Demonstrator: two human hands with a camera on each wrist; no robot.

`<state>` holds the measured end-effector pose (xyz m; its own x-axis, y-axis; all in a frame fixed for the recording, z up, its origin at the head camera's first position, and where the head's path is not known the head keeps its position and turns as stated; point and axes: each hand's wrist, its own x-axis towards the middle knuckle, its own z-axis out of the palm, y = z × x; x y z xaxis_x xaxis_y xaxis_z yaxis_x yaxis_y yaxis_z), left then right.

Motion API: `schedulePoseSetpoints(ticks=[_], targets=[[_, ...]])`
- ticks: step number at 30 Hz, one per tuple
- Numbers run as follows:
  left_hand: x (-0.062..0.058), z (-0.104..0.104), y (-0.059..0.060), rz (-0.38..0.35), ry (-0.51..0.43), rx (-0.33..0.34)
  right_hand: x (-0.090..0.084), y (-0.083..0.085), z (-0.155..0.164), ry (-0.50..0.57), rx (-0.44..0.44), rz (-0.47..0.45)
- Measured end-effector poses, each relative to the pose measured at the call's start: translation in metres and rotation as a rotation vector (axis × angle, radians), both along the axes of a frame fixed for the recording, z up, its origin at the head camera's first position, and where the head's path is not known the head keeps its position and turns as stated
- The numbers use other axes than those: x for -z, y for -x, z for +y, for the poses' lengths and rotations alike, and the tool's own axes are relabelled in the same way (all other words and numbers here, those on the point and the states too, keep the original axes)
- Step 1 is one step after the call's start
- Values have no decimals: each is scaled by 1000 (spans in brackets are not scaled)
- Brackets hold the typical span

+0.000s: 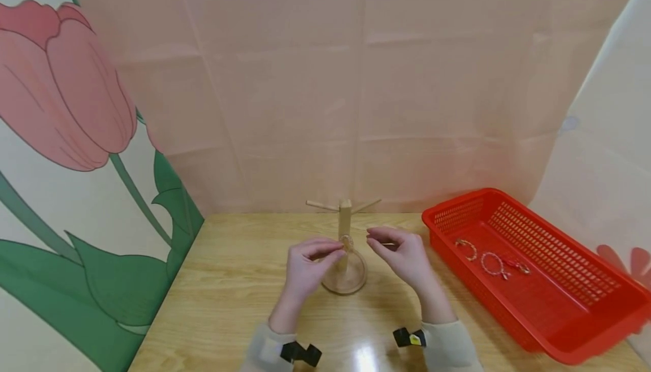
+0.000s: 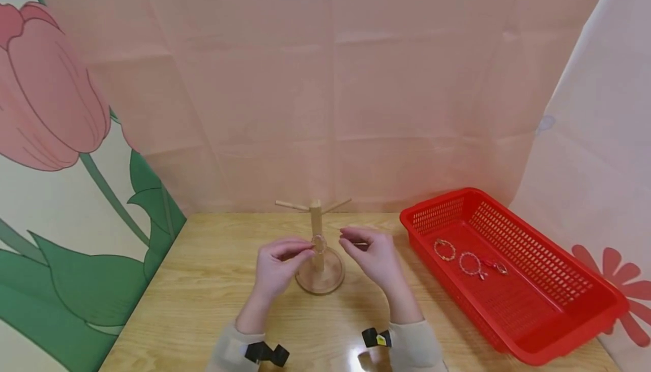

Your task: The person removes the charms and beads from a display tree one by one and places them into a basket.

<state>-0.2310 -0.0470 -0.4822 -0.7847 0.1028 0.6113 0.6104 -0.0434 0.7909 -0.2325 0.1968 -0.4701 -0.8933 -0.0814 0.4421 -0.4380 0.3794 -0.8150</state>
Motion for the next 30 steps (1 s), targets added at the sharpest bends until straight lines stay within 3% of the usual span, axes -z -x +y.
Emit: schedulePoseSetpoints(ticks=[4,9,15,21,30], targets=[[-2,-4,1,9,-82,-66,2,0,-5,4,-17,21],[-11,-12,5,-74,-188,-124,2,3,-12,-31,-23,94],[-26,-21,12,-163,-265,-102,4,6,-22,-72,-22,114],[-46,-29,20,-144,-260,-83,8,8,-32,-31,-33,101],[-63,-25,29,-128,-262,-72,13,8,-39,2,-12,138]])
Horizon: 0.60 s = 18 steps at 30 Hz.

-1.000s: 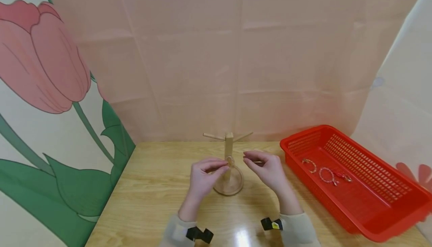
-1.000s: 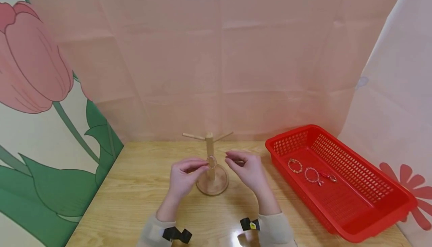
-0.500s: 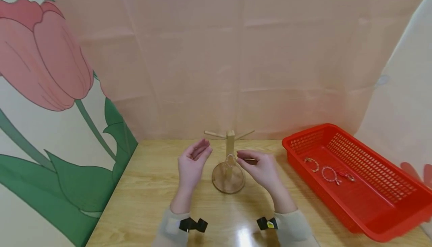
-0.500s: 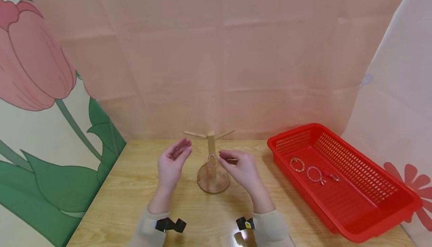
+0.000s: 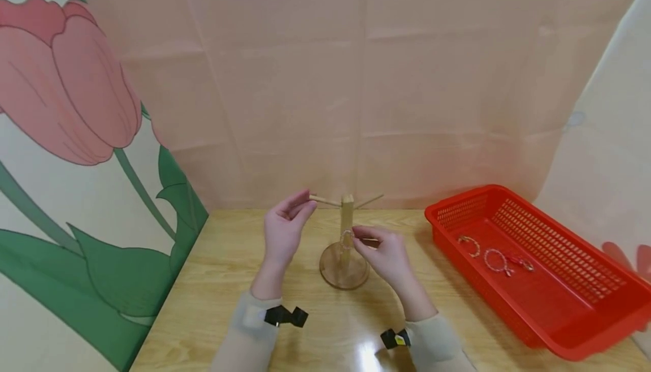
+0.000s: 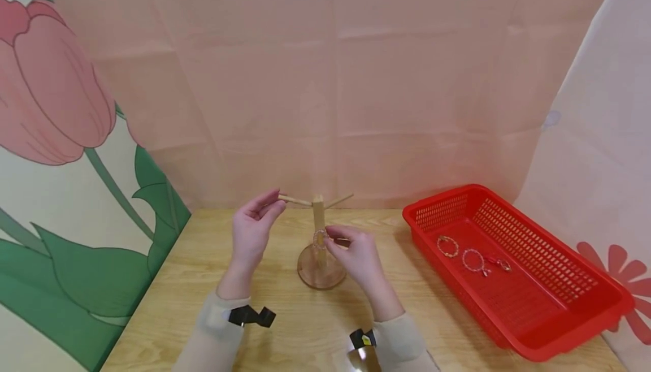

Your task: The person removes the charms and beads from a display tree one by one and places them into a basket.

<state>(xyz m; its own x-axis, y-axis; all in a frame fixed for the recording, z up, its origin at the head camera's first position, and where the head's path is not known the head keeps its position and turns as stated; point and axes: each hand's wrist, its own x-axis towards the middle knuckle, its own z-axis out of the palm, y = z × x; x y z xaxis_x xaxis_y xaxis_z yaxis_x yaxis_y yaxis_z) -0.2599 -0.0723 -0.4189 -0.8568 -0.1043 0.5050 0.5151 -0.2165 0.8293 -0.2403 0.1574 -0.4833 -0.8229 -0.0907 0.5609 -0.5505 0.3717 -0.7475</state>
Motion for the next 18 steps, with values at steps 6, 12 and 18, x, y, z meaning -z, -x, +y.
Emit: schedulePoseSetpoints(ticks=[6,12,18], targets=[[-2,4,5,19,-52,32,0,1,-3,-16,30,26],[-2,7,5,1,-105,61,0,0,-5,-40,57,65],[-3,7,6,-21,-124,90,-2,0,-7,-58,85,84]])
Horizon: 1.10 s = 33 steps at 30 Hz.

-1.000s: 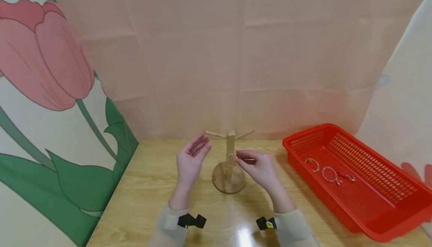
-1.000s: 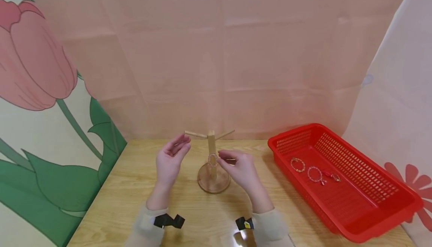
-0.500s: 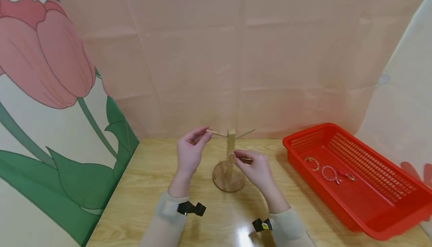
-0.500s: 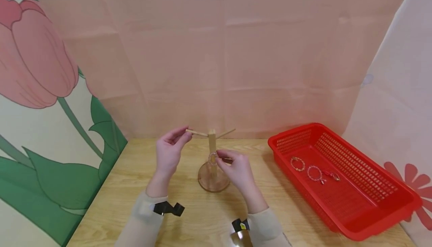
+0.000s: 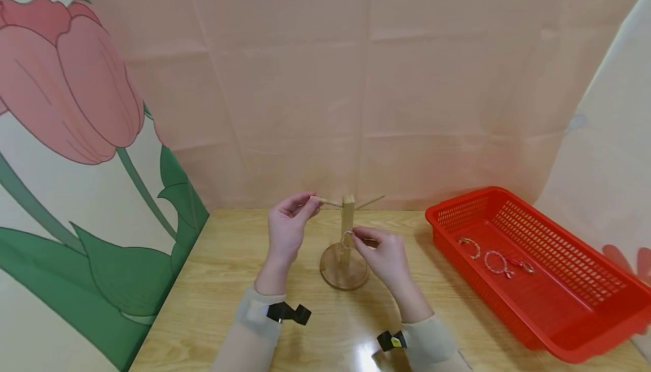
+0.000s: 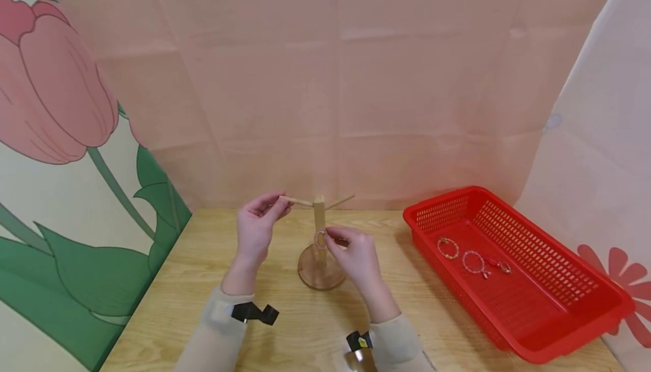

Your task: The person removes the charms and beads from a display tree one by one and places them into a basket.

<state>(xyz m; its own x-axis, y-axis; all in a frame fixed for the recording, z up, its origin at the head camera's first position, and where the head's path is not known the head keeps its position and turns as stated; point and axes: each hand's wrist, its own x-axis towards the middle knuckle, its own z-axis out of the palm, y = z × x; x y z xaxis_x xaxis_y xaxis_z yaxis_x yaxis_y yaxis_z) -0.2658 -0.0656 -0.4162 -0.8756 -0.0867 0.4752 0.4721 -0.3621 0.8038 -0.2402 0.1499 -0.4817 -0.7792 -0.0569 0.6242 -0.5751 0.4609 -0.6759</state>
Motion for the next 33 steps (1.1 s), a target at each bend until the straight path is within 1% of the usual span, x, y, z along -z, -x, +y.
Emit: schedulePoseSetpoints(ticks=[5,8,13,18,24,33], targets=[[0,-1,1,-1,-15,27,-3,-1,-2,-22,29,9],[1,-1,1,6,-13,32,-4,-2,-3,-37,42,14],[1,-1,2,9,-12,23,-5,-3,-3,-47,58,34],[2,-1,1,-3,-22,23,-3,-4,-2,-50,68,54],[1,-1,0,-4,-17,14,-5,-6,-1,-65,68,64],[1,-1,-1,-2,-2,14,-12,-11,1,-69,48,66]])
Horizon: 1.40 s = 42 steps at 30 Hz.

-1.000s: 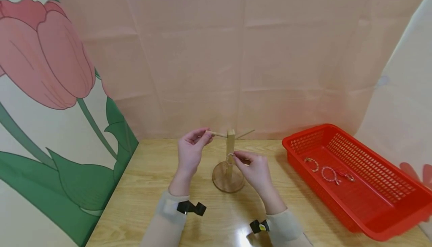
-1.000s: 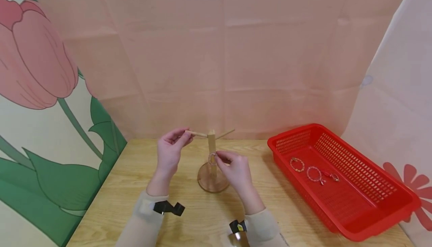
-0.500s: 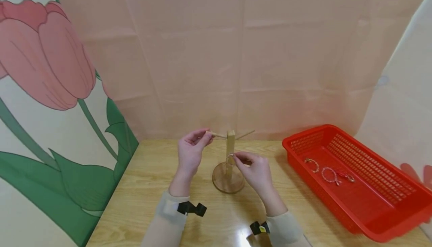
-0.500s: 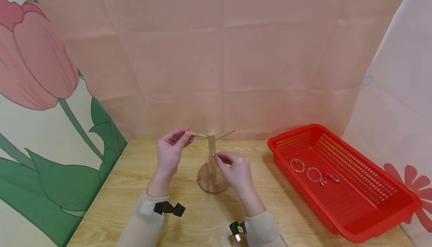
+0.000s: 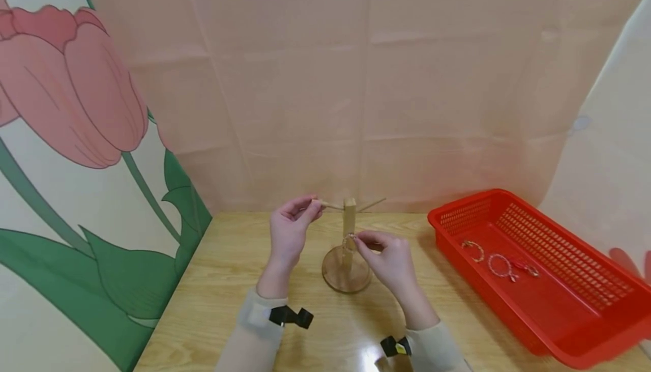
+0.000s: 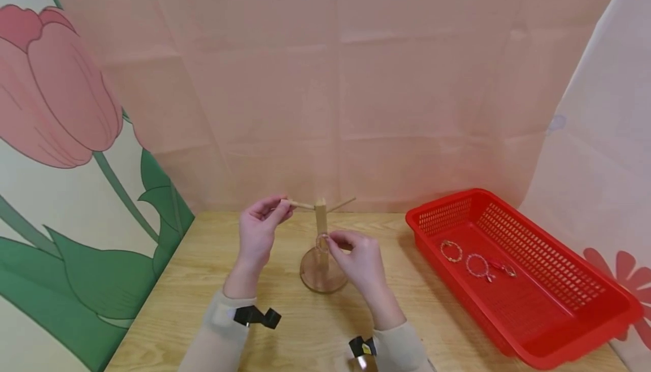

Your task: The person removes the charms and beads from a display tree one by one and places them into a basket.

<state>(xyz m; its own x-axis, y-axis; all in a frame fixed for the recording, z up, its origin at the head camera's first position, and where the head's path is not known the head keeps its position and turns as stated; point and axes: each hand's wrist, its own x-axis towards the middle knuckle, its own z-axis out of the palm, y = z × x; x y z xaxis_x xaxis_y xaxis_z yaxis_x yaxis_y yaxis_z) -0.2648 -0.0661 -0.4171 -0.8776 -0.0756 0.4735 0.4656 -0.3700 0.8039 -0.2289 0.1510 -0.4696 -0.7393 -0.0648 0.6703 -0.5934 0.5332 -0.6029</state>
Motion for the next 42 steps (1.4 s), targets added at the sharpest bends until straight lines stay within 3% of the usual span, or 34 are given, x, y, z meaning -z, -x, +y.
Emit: schedulePoseSetpoints(ticks=[21,42], targets=[[1,3,0,-10,-12,-28,-11,-11,8,3,-85,-37],[2,1,1,2,-1,-26,-26,-25,10,70,-144,16]])
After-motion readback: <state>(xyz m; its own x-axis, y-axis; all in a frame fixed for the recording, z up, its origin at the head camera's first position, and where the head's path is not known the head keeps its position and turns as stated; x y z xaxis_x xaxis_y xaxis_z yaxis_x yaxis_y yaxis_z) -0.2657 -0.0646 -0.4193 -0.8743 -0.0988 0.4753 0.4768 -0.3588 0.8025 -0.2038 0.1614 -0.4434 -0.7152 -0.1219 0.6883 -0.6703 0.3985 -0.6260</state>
